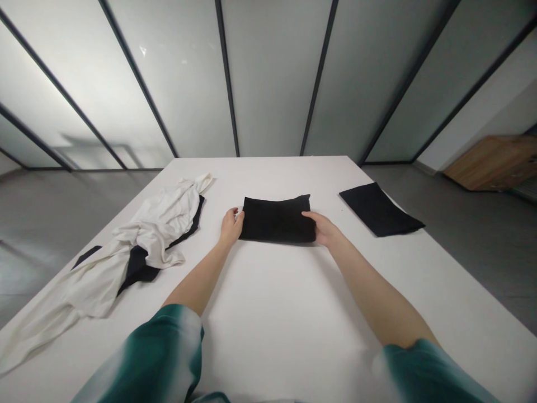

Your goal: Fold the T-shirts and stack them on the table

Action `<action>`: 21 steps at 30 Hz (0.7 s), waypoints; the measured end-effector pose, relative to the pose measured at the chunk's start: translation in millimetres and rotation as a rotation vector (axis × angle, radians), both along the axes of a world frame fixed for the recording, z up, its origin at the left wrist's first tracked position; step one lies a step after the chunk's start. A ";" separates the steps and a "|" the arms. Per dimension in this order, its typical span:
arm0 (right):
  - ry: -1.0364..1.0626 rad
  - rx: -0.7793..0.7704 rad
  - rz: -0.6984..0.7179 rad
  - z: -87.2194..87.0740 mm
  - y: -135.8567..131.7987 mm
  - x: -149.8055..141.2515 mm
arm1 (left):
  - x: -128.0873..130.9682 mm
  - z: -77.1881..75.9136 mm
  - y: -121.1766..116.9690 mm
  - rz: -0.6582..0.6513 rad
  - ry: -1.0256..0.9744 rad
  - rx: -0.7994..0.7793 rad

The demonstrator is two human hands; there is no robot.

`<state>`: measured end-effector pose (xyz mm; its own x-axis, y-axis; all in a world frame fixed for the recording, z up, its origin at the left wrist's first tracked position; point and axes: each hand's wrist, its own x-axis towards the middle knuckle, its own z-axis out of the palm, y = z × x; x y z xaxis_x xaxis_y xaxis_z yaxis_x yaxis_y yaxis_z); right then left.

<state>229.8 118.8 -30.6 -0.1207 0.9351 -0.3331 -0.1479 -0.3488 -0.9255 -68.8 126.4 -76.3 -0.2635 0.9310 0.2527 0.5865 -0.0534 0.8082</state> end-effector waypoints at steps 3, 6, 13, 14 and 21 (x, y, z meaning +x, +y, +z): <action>-0.003 0.070 -0.080 -0.6 -1.8 -2.5 | 0.1 1.6 -0.9 -0.012 -0.005 -0.011; -0.011 0.059 -0.152 -0.3 -4.5 -5.4 | 0.5 2.8 -1.9 -0.016 -0.001 -0.018; 0.085 -0.144 -0.033 5.9 -17.4 -13.4 | 1.7 2.3 -2.7 -0.026 0.008 -0.016; 0.078 -0.120 -0.020 7.1 -19.3 -15.2 | 1.7 2.4 -2.5 -0.027 0.007 -0.019; 0.099 -0.183 -0.082 34.8 -29.8 -12.0 | 1.0 2.8 -0.5 -0.015 0.016 -0.017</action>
